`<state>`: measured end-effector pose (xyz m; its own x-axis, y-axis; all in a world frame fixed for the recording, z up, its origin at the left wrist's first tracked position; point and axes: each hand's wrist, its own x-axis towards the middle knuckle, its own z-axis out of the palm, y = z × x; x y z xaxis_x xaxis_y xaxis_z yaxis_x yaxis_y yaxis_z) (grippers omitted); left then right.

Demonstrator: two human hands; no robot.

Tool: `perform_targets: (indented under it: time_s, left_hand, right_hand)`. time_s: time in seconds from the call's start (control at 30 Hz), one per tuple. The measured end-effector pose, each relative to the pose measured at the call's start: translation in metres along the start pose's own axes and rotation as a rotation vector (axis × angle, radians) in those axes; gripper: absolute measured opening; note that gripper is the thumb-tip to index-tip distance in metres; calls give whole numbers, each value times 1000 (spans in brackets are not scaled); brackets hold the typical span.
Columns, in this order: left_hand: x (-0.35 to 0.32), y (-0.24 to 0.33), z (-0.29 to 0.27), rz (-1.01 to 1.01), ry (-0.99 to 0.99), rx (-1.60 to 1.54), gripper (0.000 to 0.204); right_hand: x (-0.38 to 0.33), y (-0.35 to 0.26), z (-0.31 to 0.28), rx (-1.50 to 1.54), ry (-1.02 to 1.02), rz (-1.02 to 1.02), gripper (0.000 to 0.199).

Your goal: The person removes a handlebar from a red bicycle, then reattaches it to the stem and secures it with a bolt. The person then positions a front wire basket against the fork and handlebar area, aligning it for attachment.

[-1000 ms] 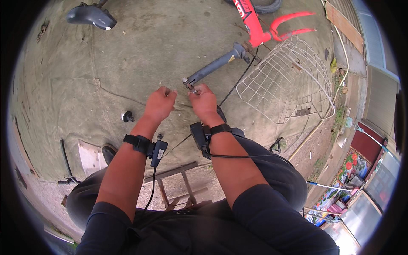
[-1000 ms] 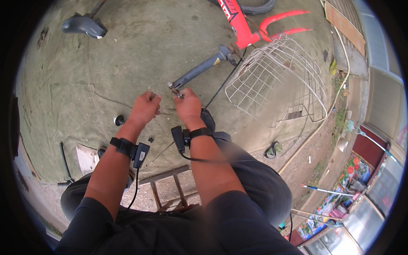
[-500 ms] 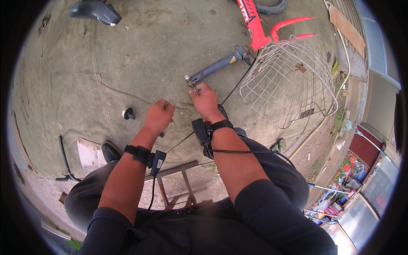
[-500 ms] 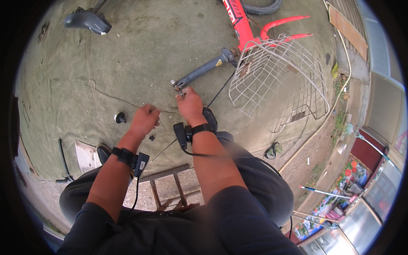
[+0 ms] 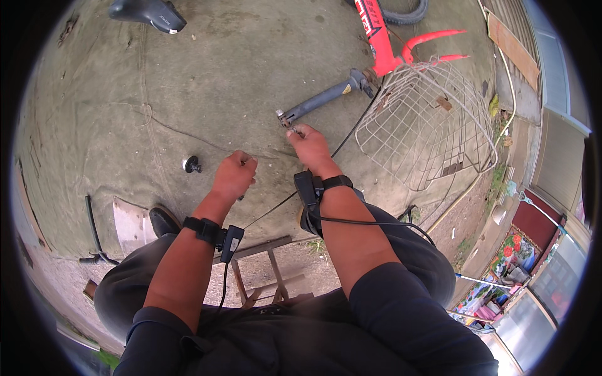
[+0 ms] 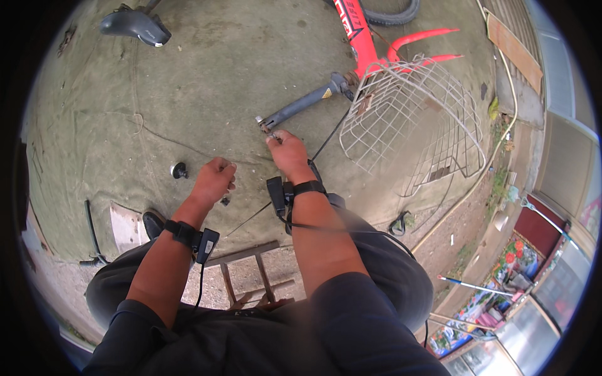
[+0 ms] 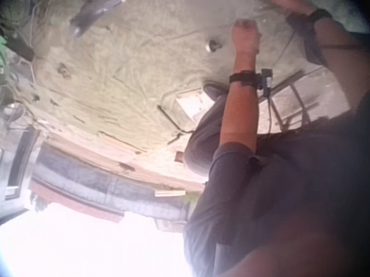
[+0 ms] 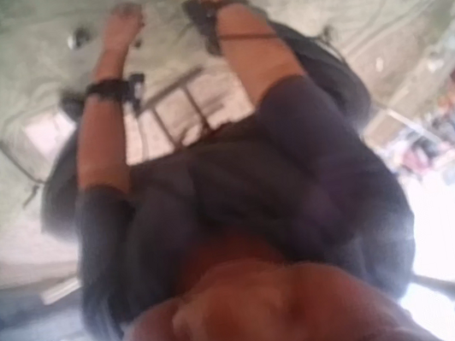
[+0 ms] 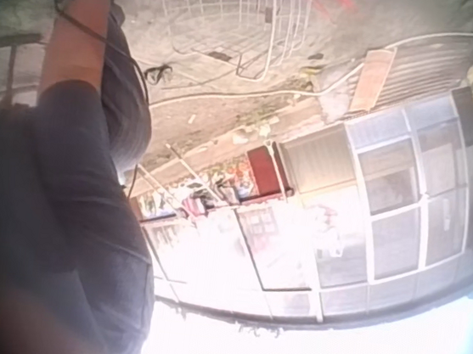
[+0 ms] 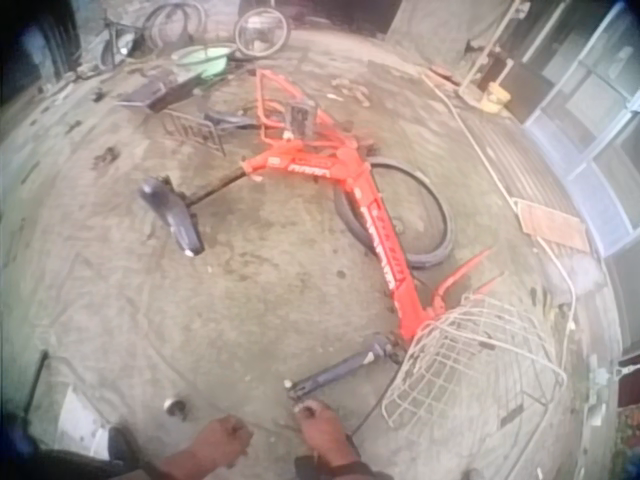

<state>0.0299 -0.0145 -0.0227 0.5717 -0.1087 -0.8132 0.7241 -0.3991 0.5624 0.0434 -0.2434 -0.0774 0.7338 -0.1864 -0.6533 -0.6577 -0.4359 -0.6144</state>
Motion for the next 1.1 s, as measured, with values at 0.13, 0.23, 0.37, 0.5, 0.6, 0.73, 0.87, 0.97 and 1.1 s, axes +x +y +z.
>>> perform_targets:
  time_s: [0.13,0.23,0.37,0.5,0.6,0.73,0.87,0.97,1.1]
  left_hand:
    - [-3,2,-1,-4,-1,-23,36]
    - [-4,3,-1,0,-3,-22,35]
    - [-4,3,-2,-13,-6,-38,35]
    - [-4,2,-2,-4,-5,-24,34]
    - [-5,2,-2,-6,-5,-31,34]
    - [-5,1,-2,-7,-4,-30,35]
    - [-6,-2,-1,-18,-6,-46,35]
    - [-5,-4,-1,-25,-16,-41,35]
    - [-5,-6,0,-16,-17,-54,35]
  right_hand:
    - [2,-2,3,-58,44,-10,35]
    - [3,-6,4,-94,67,-14,35]
    - [1,-11,3,-69,66,2,35]
    - [-2,-13,4,12,62,30,36]
    - [-2,-10,5,141,39,54,36]
    - [1,-6,7,154,13,64,35]
    - [3,-3,8,162,4,34,35]
    - [3,-3,9,188,3,35,35]
    - [3,-4,13,293,76,44,33]
